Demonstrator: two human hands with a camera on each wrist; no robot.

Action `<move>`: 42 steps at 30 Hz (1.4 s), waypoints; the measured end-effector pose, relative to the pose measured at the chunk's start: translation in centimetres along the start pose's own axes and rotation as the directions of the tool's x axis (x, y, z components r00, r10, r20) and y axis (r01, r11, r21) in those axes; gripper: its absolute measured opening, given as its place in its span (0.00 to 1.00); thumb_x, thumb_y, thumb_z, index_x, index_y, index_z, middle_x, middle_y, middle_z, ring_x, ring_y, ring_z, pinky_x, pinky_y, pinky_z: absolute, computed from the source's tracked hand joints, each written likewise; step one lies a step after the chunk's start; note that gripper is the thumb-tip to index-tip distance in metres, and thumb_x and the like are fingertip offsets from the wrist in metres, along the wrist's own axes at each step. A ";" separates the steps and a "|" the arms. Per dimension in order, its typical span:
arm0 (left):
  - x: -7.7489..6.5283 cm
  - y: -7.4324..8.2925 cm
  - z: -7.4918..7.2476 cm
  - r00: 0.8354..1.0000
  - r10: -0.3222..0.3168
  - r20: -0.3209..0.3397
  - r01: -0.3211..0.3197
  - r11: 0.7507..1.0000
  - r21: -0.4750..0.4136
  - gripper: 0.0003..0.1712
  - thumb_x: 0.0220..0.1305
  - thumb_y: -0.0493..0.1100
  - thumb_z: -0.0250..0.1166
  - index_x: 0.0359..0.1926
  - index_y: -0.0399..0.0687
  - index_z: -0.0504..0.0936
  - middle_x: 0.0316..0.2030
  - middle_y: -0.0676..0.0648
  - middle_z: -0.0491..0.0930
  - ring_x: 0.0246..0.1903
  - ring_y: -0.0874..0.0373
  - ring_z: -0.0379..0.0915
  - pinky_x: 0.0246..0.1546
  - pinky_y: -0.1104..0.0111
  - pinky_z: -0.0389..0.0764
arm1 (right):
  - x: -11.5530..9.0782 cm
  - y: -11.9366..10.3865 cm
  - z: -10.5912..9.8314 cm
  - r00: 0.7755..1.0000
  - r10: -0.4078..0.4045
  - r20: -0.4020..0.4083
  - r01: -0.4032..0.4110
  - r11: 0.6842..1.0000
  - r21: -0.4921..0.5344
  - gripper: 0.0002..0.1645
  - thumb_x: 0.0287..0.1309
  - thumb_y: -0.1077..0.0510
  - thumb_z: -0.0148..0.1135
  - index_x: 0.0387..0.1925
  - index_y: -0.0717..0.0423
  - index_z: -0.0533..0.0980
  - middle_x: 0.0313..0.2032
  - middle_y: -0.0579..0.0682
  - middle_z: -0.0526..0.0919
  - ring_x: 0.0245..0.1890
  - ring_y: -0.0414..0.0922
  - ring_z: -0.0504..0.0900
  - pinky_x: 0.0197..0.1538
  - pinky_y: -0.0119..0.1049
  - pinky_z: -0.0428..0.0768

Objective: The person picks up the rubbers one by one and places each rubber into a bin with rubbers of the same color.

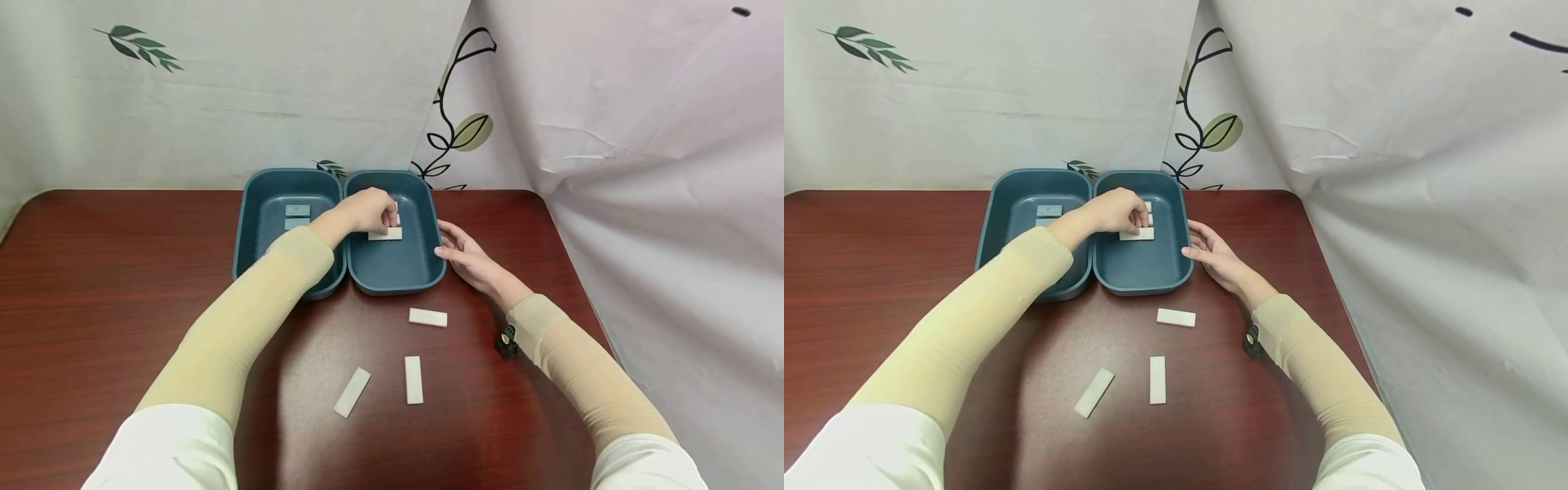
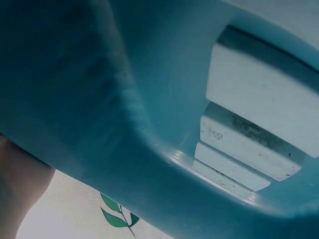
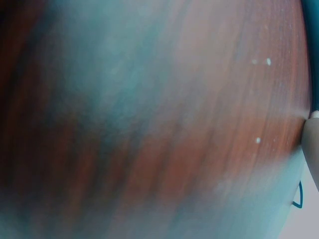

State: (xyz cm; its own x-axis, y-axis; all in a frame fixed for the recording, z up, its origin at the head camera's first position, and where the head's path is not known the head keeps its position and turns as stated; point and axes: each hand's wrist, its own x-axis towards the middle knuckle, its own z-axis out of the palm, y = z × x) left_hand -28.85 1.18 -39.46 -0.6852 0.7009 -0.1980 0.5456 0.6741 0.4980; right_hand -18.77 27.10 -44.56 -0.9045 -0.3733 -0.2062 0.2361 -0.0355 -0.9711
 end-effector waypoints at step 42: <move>-0.2 0.1 0.8 1.000 0.005 -0.031 -0.003 0.998 0.061 0.11 0.65 0.39 0.77 0.48 0.46 0.89 0.45 0.45 0.88 0.45 0.51 0.82 0.53 0.59 0.83 | 0.0 -0.2 0.2 1.000 0.000 -0.011 0.000 1.000 0.012 0.42 0.73 0.70 0.50 0.84 0.59 0.50 0.69 0.48 0.71 0.64 0.35 0.73 0.66 0.25 0.74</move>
State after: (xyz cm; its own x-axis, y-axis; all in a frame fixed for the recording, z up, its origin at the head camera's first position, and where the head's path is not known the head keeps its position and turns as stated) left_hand -28.27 1.23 -40.02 -0.6973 0.6965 -0.1691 0.5760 0.6850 0.4462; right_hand -18.70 26.92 -44.37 -0.9083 -0.3632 -0.2075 0.2402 -0.0469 -0.9696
